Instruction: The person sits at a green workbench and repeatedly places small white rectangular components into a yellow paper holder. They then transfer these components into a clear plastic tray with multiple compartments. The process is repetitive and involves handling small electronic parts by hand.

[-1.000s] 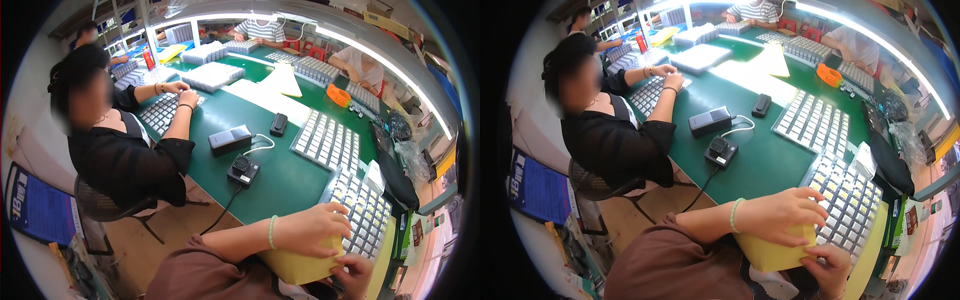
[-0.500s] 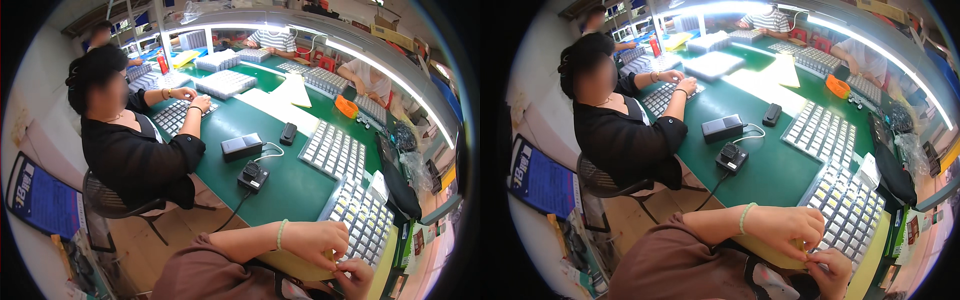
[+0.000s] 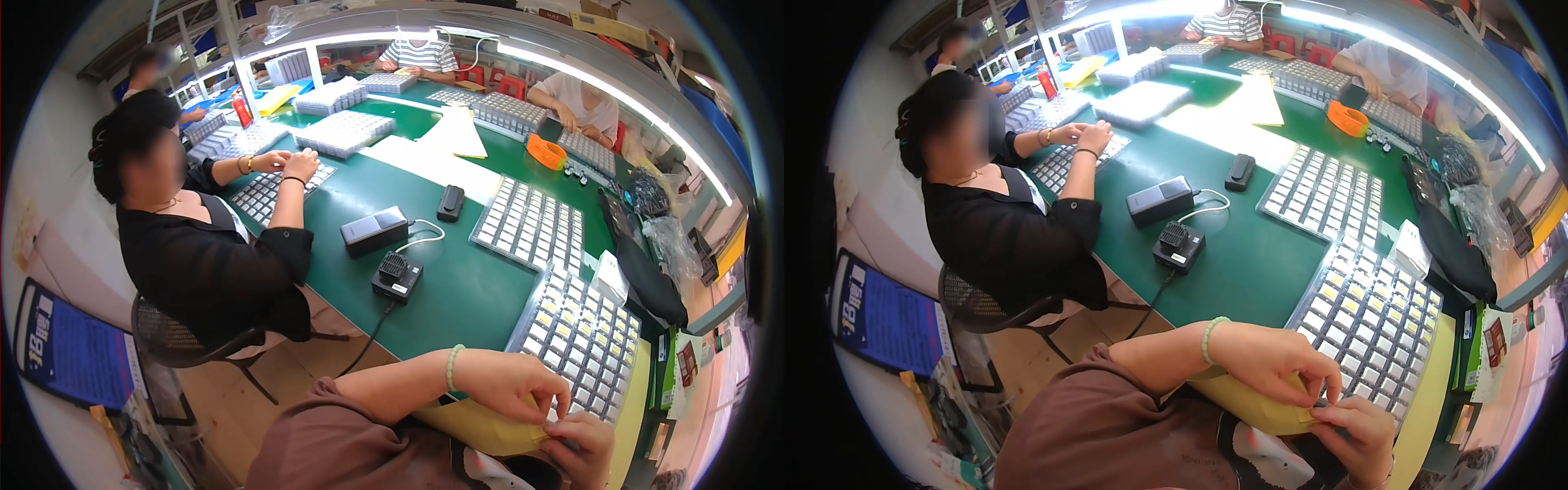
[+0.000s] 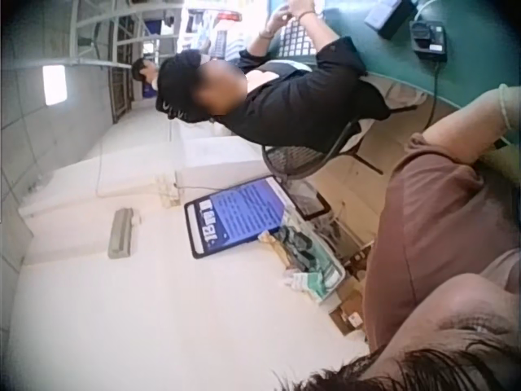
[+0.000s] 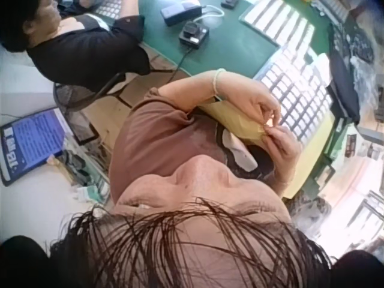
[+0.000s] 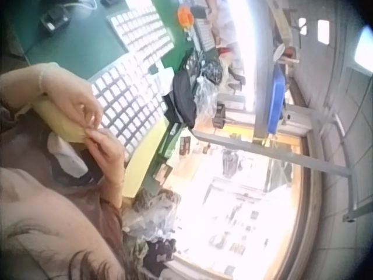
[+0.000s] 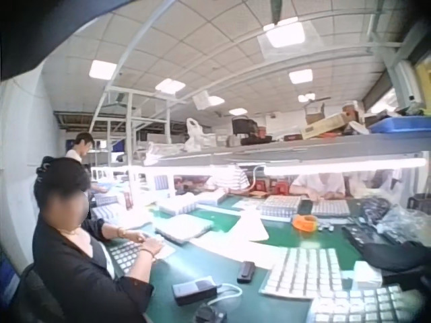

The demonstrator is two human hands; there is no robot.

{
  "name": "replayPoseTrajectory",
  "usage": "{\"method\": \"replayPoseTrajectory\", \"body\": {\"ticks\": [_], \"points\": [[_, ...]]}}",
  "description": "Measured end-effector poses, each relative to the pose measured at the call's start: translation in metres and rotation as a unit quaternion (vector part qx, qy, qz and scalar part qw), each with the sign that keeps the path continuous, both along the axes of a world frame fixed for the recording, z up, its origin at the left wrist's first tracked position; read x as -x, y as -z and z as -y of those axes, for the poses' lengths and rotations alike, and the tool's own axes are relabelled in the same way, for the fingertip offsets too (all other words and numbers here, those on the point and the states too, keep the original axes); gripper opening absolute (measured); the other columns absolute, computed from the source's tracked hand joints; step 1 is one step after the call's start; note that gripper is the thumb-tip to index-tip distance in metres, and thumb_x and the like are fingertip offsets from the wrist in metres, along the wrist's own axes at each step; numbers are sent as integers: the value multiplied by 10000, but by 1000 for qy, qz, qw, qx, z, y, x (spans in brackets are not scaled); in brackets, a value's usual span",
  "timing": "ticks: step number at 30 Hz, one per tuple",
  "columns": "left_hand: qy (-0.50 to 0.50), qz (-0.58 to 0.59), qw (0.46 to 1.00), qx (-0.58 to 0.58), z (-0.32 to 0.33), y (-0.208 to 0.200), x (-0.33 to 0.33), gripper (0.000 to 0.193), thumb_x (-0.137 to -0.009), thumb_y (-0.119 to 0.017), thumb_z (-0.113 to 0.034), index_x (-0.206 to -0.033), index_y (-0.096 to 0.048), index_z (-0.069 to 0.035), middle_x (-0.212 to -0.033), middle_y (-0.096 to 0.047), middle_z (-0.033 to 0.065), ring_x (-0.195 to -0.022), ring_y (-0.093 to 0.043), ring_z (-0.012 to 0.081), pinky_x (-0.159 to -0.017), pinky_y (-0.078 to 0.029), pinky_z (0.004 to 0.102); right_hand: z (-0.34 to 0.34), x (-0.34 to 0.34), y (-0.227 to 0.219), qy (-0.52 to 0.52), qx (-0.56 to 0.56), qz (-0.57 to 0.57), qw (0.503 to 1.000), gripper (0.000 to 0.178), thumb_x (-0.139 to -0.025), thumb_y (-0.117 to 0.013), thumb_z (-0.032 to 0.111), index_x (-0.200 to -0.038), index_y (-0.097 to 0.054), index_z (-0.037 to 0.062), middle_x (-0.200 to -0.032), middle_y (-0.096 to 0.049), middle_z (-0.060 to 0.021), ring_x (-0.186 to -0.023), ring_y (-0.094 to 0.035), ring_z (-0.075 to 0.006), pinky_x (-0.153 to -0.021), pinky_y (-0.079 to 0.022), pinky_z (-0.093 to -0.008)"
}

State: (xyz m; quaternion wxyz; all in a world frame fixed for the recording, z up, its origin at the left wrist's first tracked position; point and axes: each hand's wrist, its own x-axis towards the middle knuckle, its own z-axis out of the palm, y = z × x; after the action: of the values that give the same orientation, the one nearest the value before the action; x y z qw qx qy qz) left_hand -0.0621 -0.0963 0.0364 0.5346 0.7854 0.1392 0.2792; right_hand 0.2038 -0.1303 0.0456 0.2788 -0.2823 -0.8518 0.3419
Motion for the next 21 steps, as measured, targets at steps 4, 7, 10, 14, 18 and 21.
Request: {"method": "replayPoseTrajectory", "body": {"ticks": [4, 7, 10, 14, 18, 21], "points": [[23, -4, 999, 46, 2, 4, -3, 227, -977, -610, -52, -1201, -610, -23, -915, -739, 97, -864, -710, 188, -795, -544, 324, 4, 1, -5, 9, 4, 50, 999, 313, -738, -863, 38, -1034, -790, 108, -902, -712, -92, -757, -700, -236, -643, -547, -319], [37, -21, 997, 71, -1, 5, -5, 251, -980, -602, -43, -1229, -594, -18, -945, -748, 105, -883, -713, 190, -814, -549, 319, 6, 2, -7, 11, -15, 61, 998, 323, -746, -858, 42, -1053, -783, 109, -896, -702, -96, -748, -695, -250, -640, -546, -328], [17, -19, 997, 79, 0, 9, 0, 298, -965, -611, -43, -1260, -572, -24, -968, -754, 108, -911, -715, 185, -844, -548, 308, -2, 6, -2, 0, -41, 51, 998, 331, -746, -854, 38, -1062, -774, 102, -884, -694, -94, -741, -689, -258, -634, -543, -337], [27, 7, 993, 117, -2, 8, 5, 342, -948, -626, -46, -1281, -551, -31, -976, -757, 110, -957, -713, 162, -872, -539, 290, 1, 11, 0, 36, -94, 35, 994, 321, -738, -848, 20, -1040, -773, 98, -871, -689, -75, -731, -679, -237, -613, -529, -328], [14, 25, 983, 182, -9, 24, 2, 347, -946, -641, -62, -1279, -549, -30, -988, -758, 114, -969, -706, 141, -876, -536, 282, 4, 17, 1, 56, -122, 53, 990, 293, -744, -844, 15, -1016, -776, 100, -870, -686, -61, -734, -674, -223, -607, -522, -312], [22, 22, 977, 212, -7, 25, 2, 345, -945, -656, -72, -1273, -557, -33, -986, -757, 109, -970, -704, 135, -875, -540, 286, 4, 15, 0, 36, -122, 63, 990, 272, -746, -842, 19, -997, -775, 101, -867, -681, -56, -743, -674, -223, -608, -525, -313]]}}
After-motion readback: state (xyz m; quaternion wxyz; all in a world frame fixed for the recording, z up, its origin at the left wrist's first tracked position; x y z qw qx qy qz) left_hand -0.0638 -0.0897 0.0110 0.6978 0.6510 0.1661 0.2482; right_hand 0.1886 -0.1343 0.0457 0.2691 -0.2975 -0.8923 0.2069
